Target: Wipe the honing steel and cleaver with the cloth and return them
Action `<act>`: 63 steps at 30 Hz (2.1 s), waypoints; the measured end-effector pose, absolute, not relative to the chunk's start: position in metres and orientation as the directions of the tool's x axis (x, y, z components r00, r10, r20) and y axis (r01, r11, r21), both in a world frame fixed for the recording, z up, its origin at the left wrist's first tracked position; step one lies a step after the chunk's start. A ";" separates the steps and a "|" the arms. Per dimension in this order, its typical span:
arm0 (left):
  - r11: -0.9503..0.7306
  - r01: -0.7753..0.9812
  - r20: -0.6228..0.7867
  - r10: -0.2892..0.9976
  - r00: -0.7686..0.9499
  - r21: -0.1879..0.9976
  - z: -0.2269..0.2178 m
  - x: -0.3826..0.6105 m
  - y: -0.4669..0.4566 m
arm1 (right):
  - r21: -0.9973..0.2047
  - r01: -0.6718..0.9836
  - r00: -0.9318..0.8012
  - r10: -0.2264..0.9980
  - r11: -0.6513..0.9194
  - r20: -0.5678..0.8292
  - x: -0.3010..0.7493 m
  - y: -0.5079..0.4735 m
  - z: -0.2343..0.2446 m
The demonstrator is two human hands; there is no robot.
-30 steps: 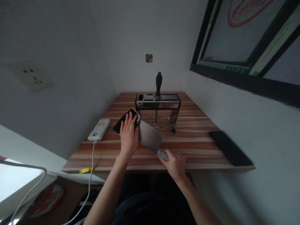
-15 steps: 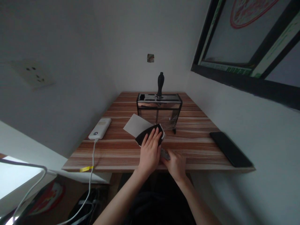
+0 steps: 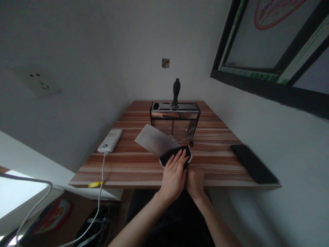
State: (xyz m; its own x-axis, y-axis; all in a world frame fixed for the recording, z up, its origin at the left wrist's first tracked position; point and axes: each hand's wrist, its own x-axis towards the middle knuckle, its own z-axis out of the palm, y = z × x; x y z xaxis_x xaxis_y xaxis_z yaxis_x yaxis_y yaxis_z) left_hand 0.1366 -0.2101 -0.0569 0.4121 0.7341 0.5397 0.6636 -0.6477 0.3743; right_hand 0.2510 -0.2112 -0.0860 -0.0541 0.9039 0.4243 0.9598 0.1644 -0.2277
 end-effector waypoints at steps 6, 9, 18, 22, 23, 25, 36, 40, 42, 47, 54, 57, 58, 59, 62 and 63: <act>-0.627 0.698 0.546 0.739 0.394 0.345 -0.057 0.137 -0.208 | -0.242 0.951 -0.059 0.878 0.195 0.474 0.250 -0.211 -0.084; -0.598 0.732 0.549 0.750 0.368 0.327 -0.054 0.133 -0.204 | -0.265 0.938 -0.057 0.857 0.221 0.513 0.249 -0.211 -0.083; -0.494 0.812 0.621 0.753 0.219 0.312 -0.041 0.098 -0.175 | -0.329 0.907 -0.057 0.850 0.264 0.523 0.248 -0.212 -0.081; -0.454 0.829 0.658 0.739 0.145 0.327 -0.035 0.081 -0.160 | -0.307 0.913 -0.062 0.835 0.270 0.547 0.248 -0.213 -0.080; -0.443 0.834 0.668 0.734 0.126 0.329 -0.034 0.077 -0.157 | -0.300 0.915 -0.065 0.832 0.270 0.551 0.247 -0.212 -0.080; -0.422 0.844 0.682 0.725 0.095 0.331 -0.032 0.069 -0.149 | -0.287 0.921 -0.068 0.832 0.265 0.551 0.247 -0.212 -0.080; -0.369 0.872 0.708 0.705 0.036 0.322 -0.029 0.052 -0.131 | -0.259 0.932 -0.058 0.810 0.254 0.584 0.247 -0.210 -0.084; -0.369 0.872 0.704 0.709 0.042 0.320 -0.034 0.057 -0.137 | -0.261 0.932 -0.062 0.822 0.251 0.566 0.247 -0.210 -0.085; -0.382 0.868 0.694 0.717 0.060 0.319 -0.036 0.063 -0.142 | -0.261 0.934 -0.062 0.828 0.245 0.558 0.248 -0.211 -0.085; -0.430 0.852 0.652 0.743 0.147 0.298 -0.040 0.084 -0.159 | -0.292 0.925 -0.051 0.841 0.244 0.538 0.248 -0.211 -0.085; -0.540 0.791 0.576 0.757 0.308 0.287 -0.051 0.119 -0.189 | -0.299 0.932 -0.035 0.875 0.202 0.482 0.250 -0.210 -0.085; -0.596 0.746 0.542 0.748 0.383 0.297 -0.055 0.131 -0.203 | -0.269 0.947 -0.037 0.890 0.177 0.454 0.251 -0.210 -0.086; -0.610 0.733 0.533 0.745 0.401 0.302 -0.056 0.134 -0.207 | -0.258 0.950 -0.045 0.896 0.175 0.441 0.251 -0.211 -0.087; -0.619 0.723 0.525 0.743 0.414 0.307 -0.057 0.136 -0.209 | -0.248 0.953 -0.054 0.901 0.175 0.431 0.252 -0.211 -0.087; -0.625 0.712 0.515 0.745 0.424 0.318 -0.058 0.139 -0.213 | -0.229 0.959 -0.059 0.907 0.168 0.418 0.252 -0.211 -0.088; -0.626 0.712 0.513 0.745 0.426 0.319 -0.058 0.139 -0.213 | -0.227 0.960 -0.054 0.907 0.162 0.417 0.252 -0.211 -0.088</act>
State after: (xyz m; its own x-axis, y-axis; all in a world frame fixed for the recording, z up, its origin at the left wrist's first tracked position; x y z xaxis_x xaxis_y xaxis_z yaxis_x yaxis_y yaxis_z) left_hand 0.1388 -0.2127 -0.0580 0.4259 0.7454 0.5128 0.7118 -0.6260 0.3187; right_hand 0.2519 -0.2108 -0.0877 -0.0542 0.9073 0.4171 0.9605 0.1616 -0.2267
